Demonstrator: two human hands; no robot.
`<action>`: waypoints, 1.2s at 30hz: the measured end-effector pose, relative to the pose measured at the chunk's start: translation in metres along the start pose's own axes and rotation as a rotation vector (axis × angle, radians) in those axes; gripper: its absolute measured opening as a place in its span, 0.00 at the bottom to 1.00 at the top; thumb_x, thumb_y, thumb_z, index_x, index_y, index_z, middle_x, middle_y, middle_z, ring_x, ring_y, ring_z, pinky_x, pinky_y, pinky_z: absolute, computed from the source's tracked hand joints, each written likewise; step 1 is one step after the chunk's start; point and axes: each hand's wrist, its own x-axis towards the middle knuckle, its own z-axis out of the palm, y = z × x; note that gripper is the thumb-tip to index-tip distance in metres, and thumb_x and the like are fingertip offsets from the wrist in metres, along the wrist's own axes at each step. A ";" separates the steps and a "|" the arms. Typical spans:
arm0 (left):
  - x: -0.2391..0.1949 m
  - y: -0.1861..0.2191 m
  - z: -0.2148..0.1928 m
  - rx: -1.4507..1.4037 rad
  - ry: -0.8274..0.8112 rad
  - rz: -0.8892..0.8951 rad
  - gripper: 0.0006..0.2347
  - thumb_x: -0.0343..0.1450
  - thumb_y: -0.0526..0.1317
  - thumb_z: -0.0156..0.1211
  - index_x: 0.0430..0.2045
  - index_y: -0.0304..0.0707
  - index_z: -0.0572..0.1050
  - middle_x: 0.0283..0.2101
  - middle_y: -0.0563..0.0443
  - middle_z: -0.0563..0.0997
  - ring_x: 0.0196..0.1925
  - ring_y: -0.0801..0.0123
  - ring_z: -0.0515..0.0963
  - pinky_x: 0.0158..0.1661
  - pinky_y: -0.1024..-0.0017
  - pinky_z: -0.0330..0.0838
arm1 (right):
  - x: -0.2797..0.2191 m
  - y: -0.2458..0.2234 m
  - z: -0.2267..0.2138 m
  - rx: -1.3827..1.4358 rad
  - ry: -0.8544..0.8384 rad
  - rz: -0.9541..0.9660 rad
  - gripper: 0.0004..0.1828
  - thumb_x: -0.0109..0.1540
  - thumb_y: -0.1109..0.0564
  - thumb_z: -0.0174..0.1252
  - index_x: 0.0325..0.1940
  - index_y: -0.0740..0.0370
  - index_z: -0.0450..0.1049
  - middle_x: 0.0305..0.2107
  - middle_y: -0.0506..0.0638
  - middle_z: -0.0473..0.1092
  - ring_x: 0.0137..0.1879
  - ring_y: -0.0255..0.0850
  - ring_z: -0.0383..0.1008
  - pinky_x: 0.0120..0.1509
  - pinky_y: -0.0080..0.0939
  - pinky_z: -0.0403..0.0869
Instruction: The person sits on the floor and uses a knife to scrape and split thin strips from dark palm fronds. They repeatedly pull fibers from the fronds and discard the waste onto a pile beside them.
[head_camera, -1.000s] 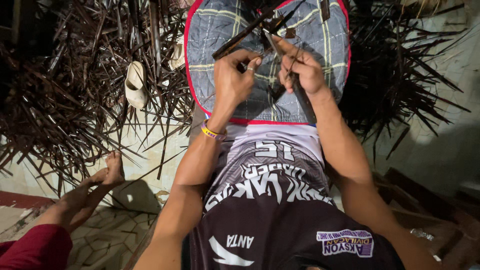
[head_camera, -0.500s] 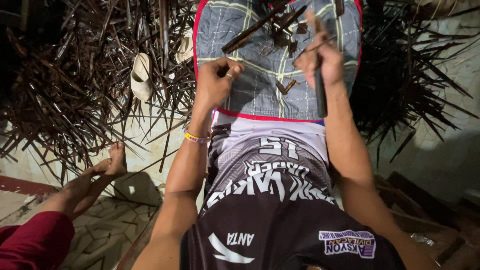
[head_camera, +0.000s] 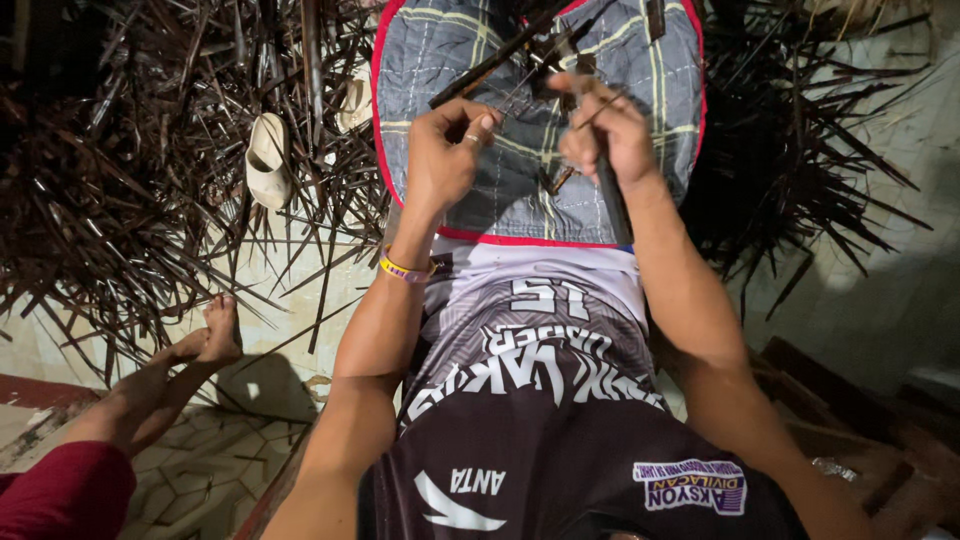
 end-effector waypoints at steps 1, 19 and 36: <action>0.000 -0.004 0.000 0.001 0.001 0.000 0.06 0.81 0.36 0.67 0.37 0.43 0.89 0.33 0.60 0.86 0.37 0.78 0.81 0.41 0.74 0.75 | 0.000 0.001 -0.001 0.001 -0.002 0.000 0.22 0.83 0.56 0.48 0.80 0.62 0.76 0.20 0.40 0.69 0.19 0.33 0.62 0.27 0.35 0.60; -0.013 0.011 0.011 0.024 -0.085 -0.004 0.05 0.80 0.35 0.68 0.36 0.45 0.89 0.34 0.58 0.90 0.35 0.78 0.82 0.36 0.74 0.74 | -0.008 0.015 -0.014 -0.044 -0.181 -0.104 0.30 0.85 0.63 0.54 0.92 0.46 0.70 0.60 0.53 0.85 0.23 0.43 0.72 0.41 0.44 0.68; -0.033 -0.028 -0.078 -0.017 -0.070 -0.121 0.05 0.79 0.31 0.67 0.40 0.39 0.89 0.46 0.50 0.93 0.49 0.69 0.89 0.54 0.71 0.82 | -0.013 -0.005 -0.044 0.272 0.129 -0.118 0.38 0.84 0.47 0.58 0.99 0.44 0.58 0.20 0.43 0.65 0.22 0.34 0.61 0.46 0.39 0.63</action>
